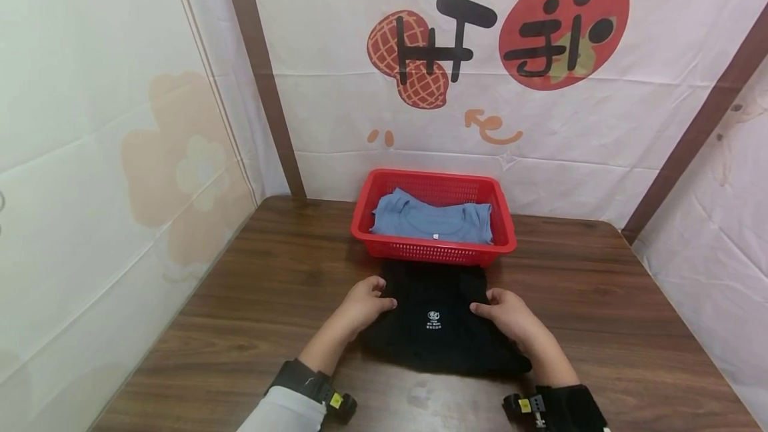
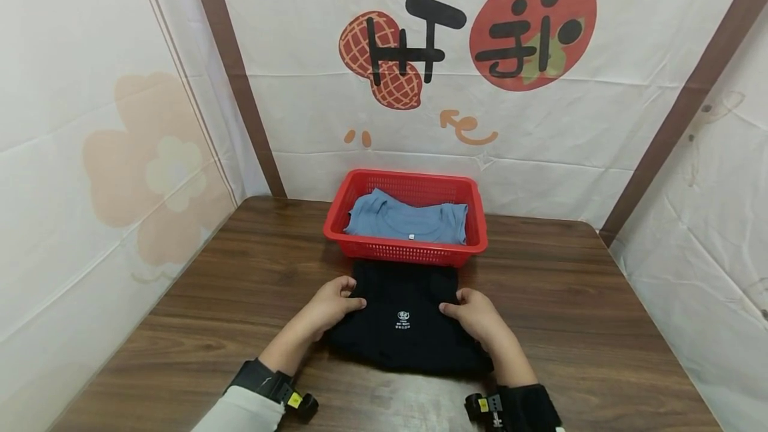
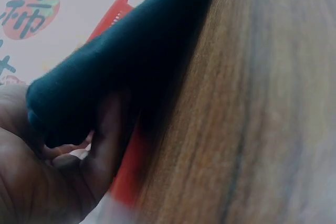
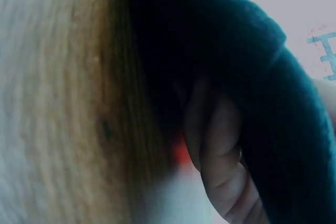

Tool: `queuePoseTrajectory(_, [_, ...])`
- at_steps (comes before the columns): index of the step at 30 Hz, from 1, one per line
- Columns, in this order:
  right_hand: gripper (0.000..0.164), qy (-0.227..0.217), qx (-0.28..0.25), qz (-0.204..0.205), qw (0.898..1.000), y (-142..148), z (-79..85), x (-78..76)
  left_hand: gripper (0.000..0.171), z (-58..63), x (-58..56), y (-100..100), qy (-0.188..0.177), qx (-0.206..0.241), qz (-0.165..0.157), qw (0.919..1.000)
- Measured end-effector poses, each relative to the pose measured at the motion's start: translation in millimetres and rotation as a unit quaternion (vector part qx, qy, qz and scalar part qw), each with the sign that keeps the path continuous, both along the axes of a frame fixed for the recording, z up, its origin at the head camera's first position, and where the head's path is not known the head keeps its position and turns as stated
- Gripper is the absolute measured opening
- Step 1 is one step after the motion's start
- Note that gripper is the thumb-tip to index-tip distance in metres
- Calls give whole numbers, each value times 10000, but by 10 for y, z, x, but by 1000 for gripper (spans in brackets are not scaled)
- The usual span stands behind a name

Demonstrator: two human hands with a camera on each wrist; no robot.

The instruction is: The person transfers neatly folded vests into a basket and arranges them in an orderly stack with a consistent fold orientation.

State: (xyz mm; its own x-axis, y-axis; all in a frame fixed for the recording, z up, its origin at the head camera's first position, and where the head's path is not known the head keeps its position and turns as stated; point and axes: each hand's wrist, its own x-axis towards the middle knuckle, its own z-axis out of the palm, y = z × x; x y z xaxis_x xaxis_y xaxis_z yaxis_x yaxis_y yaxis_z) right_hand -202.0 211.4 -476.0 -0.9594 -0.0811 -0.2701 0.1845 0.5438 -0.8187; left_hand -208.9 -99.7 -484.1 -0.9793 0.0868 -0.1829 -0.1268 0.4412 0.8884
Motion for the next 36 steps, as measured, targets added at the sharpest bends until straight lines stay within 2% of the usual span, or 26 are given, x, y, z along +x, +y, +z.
queuePoseTrajectory(4, [25, 46, -58, -37, 10000, 4, 3, -3, 50, 9, 6, -1, 108, 320, -63, 9994])
queuePoseTrajectory(8, [26, 88, -132, -85, 9998, 12, 18, 1, 42, 26, 14, 8, 183, 531, -43, 9984])
queuePoseTrajectory(13, [26, 66, -546, -157, 9984, 13, 60, 21, 34, 64, 13, 12, 40, 965, -76, 9953])
queuePoseTrajectory(17, [29, 59, -803, -172, 9966, 12, 107, 44, 32, 111, 18, 0, -149, 1066, -70, 9942])
queuePoseTrajectory(22, [32, 82, -1017, -117, 9947, 12, 168, 64, 25, 146, 27, -22, -72, 1128, -82, 9936])
queuePoseTrajectory(31, [34, 118, -1230, -87, 9923, 32, 250, 88, 22, 168, 38, -62, -224, 1886, -236, 9815])
queuePoseTrajectory(36, [34, 179, -1259, -17, 9919, 46, 288, 101, 21, 189, 30, -77, -188, 1861, -297, 9819])
